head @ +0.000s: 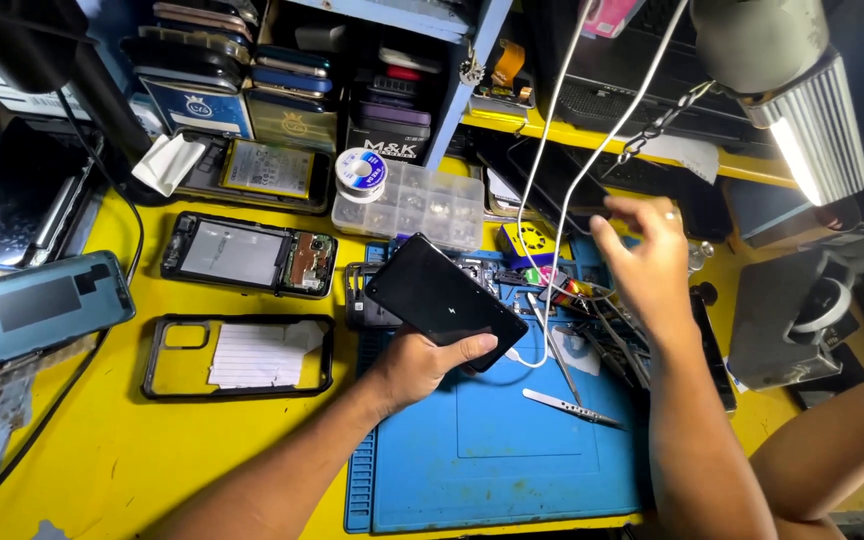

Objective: Assembling internal components of a mobile phone and testing its functionality by booting it up and using the touchscreen.

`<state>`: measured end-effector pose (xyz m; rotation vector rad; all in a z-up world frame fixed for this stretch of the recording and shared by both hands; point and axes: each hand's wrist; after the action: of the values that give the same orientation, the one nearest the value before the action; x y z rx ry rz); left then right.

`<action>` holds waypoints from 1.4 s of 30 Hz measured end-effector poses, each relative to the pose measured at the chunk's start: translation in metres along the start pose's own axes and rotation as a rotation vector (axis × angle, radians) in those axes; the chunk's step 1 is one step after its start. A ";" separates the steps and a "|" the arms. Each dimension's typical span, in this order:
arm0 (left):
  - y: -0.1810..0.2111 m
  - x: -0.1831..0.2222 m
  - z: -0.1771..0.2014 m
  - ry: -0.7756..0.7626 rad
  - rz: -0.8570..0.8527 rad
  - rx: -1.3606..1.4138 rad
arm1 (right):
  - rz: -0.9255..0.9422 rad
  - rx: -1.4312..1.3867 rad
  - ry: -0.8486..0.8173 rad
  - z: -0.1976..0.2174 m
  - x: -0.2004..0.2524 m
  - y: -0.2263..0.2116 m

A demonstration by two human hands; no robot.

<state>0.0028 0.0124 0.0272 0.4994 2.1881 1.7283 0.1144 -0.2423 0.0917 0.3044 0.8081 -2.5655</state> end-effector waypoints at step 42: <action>0.009 -0.006 -0.006 0.066 0.113 -0.064 | -0.238 -1.562 -0.133 -0.038 0.068 0.084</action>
<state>0.0066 0.0063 0.0375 0.5671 2.1795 1.8929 0.0964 -0.3050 -0.0022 -0.4628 2.4545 -1.3657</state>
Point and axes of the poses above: each hand's wrist, its own x-axis away from the middle knuckle, its own z-axis out of the back of the hand, y = z × x, and after that the axes turned 15 degrees about -y, right-handed
